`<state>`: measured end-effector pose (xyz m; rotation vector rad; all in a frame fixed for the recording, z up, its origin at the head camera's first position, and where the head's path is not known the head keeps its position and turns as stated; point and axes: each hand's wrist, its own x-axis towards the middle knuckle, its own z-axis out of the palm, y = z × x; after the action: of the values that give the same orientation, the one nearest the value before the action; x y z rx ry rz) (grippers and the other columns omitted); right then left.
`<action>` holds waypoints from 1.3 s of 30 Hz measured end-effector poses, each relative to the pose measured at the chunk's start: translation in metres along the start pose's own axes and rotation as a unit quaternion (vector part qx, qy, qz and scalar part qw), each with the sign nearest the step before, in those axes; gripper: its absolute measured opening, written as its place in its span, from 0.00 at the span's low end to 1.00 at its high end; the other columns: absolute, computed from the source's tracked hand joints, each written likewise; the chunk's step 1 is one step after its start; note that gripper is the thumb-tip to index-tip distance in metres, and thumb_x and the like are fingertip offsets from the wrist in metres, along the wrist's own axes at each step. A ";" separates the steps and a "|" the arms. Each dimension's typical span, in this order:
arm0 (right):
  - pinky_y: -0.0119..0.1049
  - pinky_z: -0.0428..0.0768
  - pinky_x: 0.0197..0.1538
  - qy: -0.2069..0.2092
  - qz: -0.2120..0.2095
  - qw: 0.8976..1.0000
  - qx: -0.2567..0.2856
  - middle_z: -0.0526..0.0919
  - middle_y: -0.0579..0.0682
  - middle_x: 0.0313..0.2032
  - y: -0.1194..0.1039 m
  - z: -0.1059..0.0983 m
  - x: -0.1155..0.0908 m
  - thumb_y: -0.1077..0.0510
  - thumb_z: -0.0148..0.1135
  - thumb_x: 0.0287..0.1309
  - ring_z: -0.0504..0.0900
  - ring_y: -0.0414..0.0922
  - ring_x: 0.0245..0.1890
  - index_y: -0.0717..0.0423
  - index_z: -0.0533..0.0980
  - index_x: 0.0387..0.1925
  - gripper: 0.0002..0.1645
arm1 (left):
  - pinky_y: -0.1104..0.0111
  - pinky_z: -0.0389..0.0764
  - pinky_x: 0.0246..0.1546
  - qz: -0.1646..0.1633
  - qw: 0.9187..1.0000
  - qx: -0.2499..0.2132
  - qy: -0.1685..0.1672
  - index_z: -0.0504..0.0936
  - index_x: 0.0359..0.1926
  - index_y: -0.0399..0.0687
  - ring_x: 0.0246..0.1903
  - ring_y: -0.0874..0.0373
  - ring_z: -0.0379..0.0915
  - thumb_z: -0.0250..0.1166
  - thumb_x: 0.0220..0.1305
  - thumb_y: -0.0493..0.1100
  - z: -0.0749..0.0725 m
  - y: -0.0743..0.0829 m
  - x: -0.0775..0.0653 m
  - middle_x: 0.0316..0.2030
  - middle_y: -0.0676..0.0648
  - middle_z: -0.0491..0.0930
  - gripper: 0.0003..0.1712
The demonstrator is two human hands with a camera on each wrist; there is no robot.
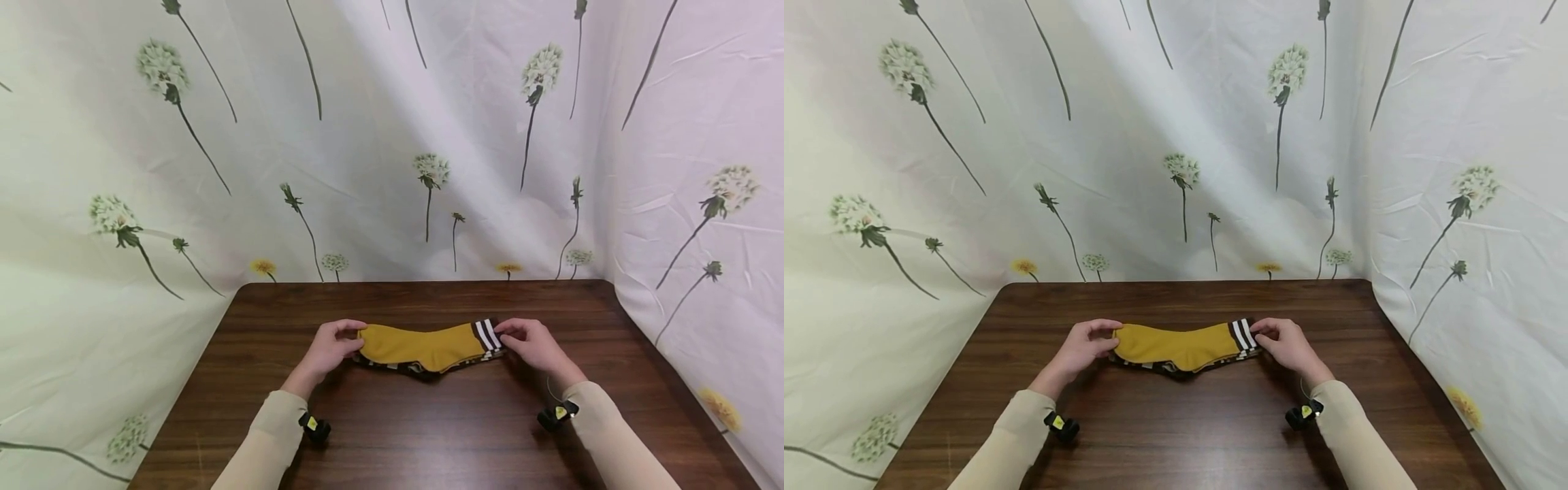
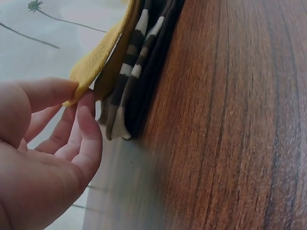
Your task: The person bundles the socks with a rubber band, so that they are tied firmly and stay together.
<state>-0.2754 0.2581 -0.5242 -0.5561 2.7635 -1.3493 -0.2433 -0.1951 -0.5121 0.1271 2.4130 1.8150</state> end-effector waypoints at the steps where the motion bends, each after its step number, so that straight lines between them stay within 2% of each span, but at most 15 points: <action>1: 0.33 0.80 0.37 -0.002 0.000 1.000 -0.003 0.89 0.54 0.43 0.000 0.000 0.000 0.66 0.67 0.68 0.80 0.41 0.33 0.58 0.87 0.47 0.09 | 0.57 0.87 0.42 0.000 1.000 0.003 0.003 0.84 0.58 0.34 0.41 0.52 0.85 0.67 0.69 0.29 0.000 -0.001 0.000 0.56 0.34 0.82 0.18; 9: 0.33 0.80 0.38 0.004 -0.003 1.000 -0.021 0.89 0.54 0.44 0.004 0.001 -0.003 0.67 0.67 0.67 0.81 0.41 0.34 0.57 0.87 0.47 0.10 | 0.62 0.85 0.37 0.016 0.999 0.033 0.026 0.86 0.55 0.33 0.38 0.52 0.83 0.68 0.67 0.27 0.003 -0.006 0.002 0.52 0.33 0.84 0.16; 15: 0.34 0.80 0.40 0.011 -0.019 0.999 -0.044 0.89 0.51 0.41 0.004 0.002 -0.003 0.68 0.69 0.64 0.82 0.40 0.34 0.56 0.87 0.45 0.10 | 0.66 0.83 0.35 0.006 0.997 0.065 0.041 0.88 0.53 0.37 0.37 0.53 0.85 0.69 0.66 0.27 0.005 -0.006 0.004 0.55 0.36 0.85 0.15; 19: 0.34 0.80 0.40 0.004 -0.014 0.999 -0.050 0.88 0.50 0.40 0.004 0.004 -0.002 0.67 0.70 0.64 0.81 0.40 0.34 0.56 0.87 0.46 0.10 | 0.66 0.83 0.34 -0.001 0.995 0.084 0.044 0.88 0.53 0.38 0.36 0.54 0.85 0.69 0.66 0.27 0.005 -0.007 0.006 0.55 0.37 0.85 0.15; 23: 0.34 0.81 0.36 -0.005 -0.005 0.999 -0.043 0.87 0.54 0.44 0.004 0.006 -0.002 0.66 0.70 0.65 0.82 0.40 0.34 0.56 0.86 0.47 0.10 | 0.68 0.82 0.33 0.000 0.994 0.099 0.051 0.88 0.52 0.38 0.34 0.55 0.83 0.70 0.65 0.27 0.005 -0.007 0.008 0.54 0.37 0.85 0.15; 28: 0.34 0.81 0.34 -0.012 0.004 0.999 -0.039 0.86 0.57 0.47 0.003 0.008 -0.002 0.65 0.70 0.66 0.82 0.40 0.32 0.55 0.86 0.48 0.11 | 0.67 0.83 0.33 0.016 0.988 0.138 0.065 0.89 0.50 0.38 0.33 0.55 0.82 0.70 0.64 0.26 0.004 -0.006 0.010 0.50 0.37 0.87 0.14; 39: 0.40 0.81 0.42 0.002 -0.011 0.997 -0.076 0.86 0.55 0.47 0.006 0.012 0.002 0.66 0.69 0.65 0.82 0.44 0.40 0.54 0.87 0.48 0.12 | 0.65 0.83 0.36 0.012 0.984 0.163 0.073 0.89 0.49 0.40 0.33 0.56 0.80 0.70 0.63 0.27 0.005 -0.008 0.014 0.50 0.39 0.87 0.14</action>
<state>-0.2772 0.2514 -0.5359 -0.5920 2.8890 -1.1505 -0.2566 -0.1906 -0.5213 0.0543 2.8073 1.4700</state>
